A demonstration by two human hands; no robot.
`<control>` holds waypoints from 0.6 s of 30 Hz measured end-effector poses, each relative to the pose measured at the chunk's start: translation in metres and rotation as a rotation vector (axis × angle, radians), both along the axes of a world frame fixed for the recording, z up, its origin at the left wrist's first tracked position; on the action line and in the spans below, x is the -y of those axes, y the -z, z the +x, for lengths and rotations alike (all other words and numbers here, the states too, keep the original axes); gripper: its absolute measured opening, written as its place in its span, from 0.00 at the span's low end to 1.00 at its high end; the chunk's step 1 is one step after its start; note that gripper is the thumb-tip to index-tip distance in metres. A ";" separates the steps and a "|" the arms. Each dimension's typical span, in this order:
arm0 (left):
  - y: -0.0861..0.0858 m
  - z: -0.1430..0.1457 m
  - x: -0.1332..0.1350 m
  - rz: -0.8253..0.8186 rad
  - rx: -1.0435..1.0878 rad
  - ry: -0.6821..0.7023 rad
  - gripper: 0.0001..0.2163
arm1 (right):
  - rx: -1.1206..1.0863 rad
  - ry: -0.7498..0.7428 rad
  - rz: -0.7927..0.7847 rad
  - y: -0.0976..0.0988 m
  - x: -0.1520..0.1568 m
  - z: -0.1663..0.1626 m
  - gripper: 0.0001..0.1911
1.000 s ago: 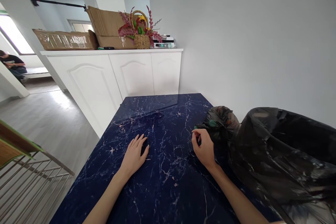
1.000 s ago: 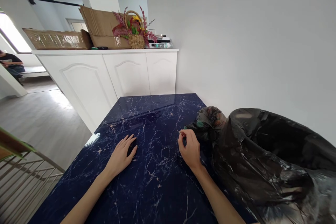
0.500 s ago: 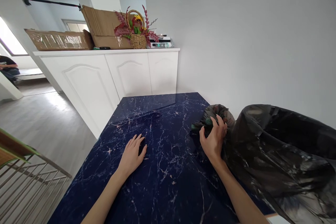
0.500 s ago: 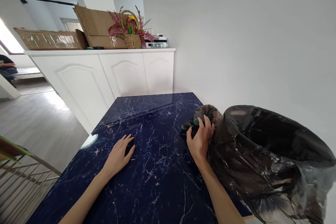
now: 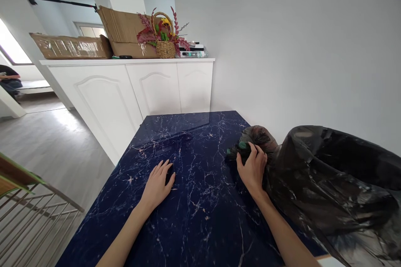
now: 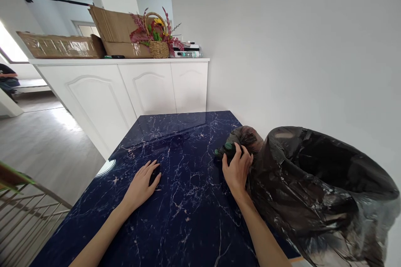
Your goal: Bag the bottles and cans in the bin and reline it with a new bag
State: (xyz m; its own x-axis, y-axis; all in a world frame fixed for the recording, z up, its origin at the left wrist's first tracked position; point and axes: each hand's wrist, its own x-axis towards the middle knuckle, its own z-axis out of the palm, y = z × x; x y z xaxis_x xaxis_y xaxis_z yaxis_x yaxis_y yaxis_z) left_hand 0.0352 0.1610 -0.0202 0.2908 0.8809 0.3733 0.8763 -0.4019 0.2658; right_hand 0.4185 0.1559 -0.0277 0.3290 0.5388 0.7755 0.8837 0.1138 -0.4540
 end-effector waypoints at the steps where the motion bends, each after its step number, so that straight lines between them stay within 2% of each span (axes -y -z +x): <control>1: 0.000 0.000 0.000 -0.002 0.000 0.000 0.23 | -0.001 -0.021 -0.010 0.000 0.000 -0.002 0.29; 10: 0.000 0.003 0.001 0.031 0.008 0.008 0.21 | 0.027 -0.415 -0.109 -0.006 0.009 -0.041 0.25; 13: -0.012 0.011 0.006 0.087 0.032 0.015 0.19 | 0.057 -0.599 -0.136 -0.012 0.019 -0.063 0.27; 16: -0.030 0.027 0.017 0.264 0.103 0.020 0.20 | 0.108 -0.811 -0.167 -0.021 0.031 -0.081 0.30; 18: -0.041 0.039 0.026 0.354 0.120 0.060 0.20 | 0.142 -0.862 -0.149 -0.026 0.036 -0.087 0.32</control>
